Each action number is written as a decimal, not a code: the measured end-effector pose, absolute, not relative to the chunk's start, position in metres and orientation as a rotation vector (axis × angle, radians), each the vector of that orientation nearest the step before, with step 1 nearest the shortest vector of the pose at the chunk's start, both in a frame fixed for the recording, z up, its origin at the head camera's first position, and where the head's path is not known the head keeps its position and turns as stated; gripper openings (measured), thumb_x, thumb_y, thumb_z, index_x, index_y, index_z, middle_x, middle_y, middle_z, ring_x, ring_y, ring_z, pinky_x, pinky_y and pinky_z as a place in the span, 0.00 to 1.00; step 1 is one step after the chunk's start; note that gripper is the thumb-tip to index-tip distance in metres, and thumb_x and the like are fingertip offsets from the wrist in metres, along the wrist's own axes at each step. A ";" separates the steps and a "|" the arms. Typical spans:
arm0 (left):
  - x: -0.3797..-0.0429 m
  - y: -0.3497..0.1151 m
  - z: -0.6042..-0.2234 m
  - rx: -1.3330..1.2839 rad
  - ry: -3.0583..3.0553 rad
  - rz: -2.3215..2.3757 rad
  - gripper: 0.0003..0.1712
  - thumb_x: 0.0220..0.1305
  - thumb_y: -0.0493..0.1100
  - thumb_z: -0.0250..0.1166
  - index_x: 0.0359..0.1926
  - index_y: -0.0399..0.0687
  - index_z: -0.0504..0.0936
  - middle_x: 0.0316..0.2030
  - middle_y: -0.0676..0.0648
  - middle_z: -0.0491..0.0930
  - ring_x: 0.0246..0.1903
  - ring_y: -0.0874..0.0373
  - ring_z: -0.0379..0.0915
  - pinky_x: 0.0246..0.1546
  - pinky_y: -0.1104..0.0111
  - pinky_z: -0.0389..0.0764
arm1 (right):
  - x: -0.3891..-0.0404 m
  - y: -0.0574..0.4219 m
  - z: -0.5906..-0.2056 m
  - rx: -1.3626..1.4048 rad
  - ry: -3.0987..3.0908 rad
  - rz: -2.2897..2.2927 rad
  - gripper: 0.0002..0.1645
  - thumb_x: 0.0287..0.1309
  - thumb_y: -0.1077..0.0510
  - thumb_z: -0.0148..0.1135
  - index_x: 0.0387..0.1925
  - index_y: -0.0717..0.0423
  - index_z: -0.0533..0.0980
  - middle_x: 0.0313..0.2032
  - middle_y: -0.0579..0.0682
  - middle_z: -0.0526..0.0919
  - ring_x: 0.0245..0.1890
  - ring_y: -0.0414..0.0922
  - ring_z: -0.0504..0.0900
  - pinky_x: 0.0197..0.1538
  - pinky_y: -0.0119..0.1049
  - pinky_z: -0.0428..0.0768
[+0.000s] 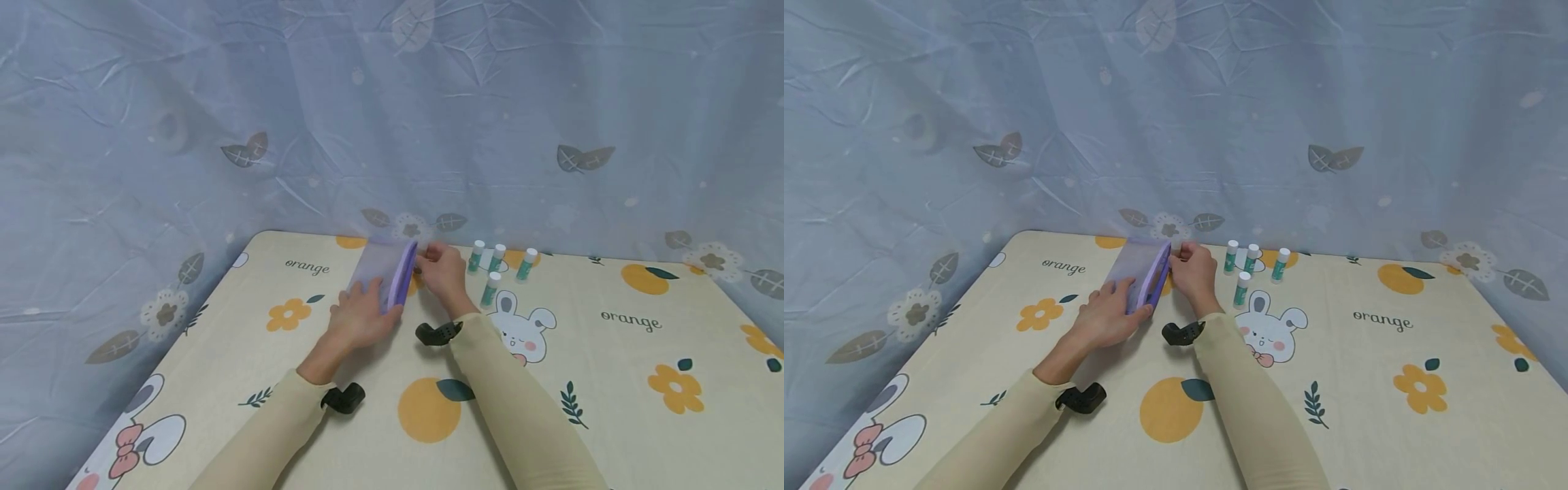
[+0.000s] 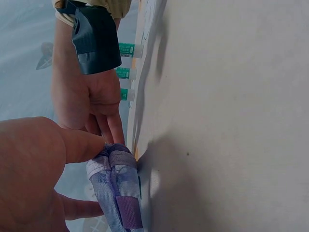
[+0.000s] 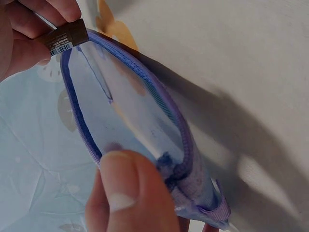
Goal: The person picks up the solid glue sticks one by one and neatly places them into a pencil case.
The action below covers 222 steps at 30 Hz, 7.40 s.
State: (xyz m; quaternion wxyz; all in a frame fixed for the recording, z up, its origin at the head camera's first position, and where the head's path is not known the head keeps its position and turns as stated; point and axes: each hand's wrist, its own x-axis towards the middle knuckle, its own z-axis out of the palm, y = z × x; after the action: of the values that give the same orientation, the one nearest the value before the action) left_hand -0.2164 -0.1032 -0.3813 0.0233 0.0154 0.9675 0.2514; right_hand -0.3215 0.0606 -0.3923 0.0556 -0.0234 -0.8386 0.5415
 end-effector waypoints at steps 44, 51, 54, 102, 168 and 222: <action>-0.217 -0.102 -0.381 0.031 2.997 0.755 0.45 0.74 0.64 0.58 0.81 0.48 0.61 0.76 0.31 0.63 0.70 0.29 0.63 0.66 0.35 0.68 | -0.337 0.061 -0.401 -0.275 -2.217 2.285 0.15 0.70 0.64 0.62 0.54 0.69 0.81 0.55 0.67 0.86 0.51 0.50 0.88 0.57 0.39 0.88; -0.216 -0.103 -0.379 0.040 3.002 0.748 0.45 0.74 0.63 0.58 0.81 0.47 0.60 0.76 0.30 0.62 0.70 0.29 0.63 0.66 0.35 0.68 | -0.340 0.060 -0.397 -0.345 -2.128 2.478 0.20 0.69 0.65 0.65 0.58 0.72 0.80 0.57 0.70 0.86 0.44 0.48 0.92 0.51 0.36 0.89; -0.216 -0.102 -0.378 0.038 3.000 0.752 0.45 0.73 0.63 0.58 0.81 0.47 0.60 0.76 0.30 0.63 0.70 0.29 0.63 0.66 0.35 0.68 | -0.342 0.062 -0.397 -0.408 -2.104 2.547 0.20 0.69 0.64 0.67 0.58 0.71 0.81 0.53 0.67 0.89 0.38 0.44 0.92 0.49 0.34 0.89; -0.217 -0.101 -0.376 0.017 2.962 0.748 0.46 0.74 0.65 0.58 0.83 0.47 0.58 0.79 0.30 0.59 0.74 0.28 0.59 0.69 0.34 0.65 | -0.341 0.062 -0.385 -0.502 -2.221 2.602 0.21 0.67 0.68 0.66 0.60 0.71 0.80 0.50 0.61 0.90 0.34 0.41 0.92 0.54 0.35 0.87; -0.218 -0.103 -0.380 0.069 2.979 0.761 0.47 0.73 0.64 0.58 0.82 0.47 0.59 0.79 0.29 0.59 0.73 0.26 0.60 0.67 0.32 0.66 | -0.313 0.084 -0.343 0.044 -2.356 1.730 0.39 0.70 0.46 0.70 0.77 0.45 0.69 0.75 0.48 0.76 0.74 0.48 0.76 0.74 0.45 0.75; -0.218 -0.103 -0.380 0.068 2.969 0.755 0.46 0.73 0.64 0.58 0.82 0.46 0.58 0.79 0.29 0.59 0.74 0.26 0.59 0.68 0.31 0.65 | -0.307 0.226 -0.318 -0.269 -2.249 1.624 0.40 0.72 0.41 0.66 0.80 0.42 0.66 0.77 0.46 0.72 0.78 0.43 0.70 0.76 0.40 0.73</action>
State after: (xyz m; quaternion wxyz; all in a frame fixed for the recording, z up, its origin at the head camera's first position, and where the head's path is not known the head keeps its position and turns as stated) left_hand -0.2176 -0.1032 -0.3801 0.0385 0.0223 0.9682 0.2461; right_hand -0.3073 0.2261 -0.3177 0.1765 -0.0950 -0.7942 0.5736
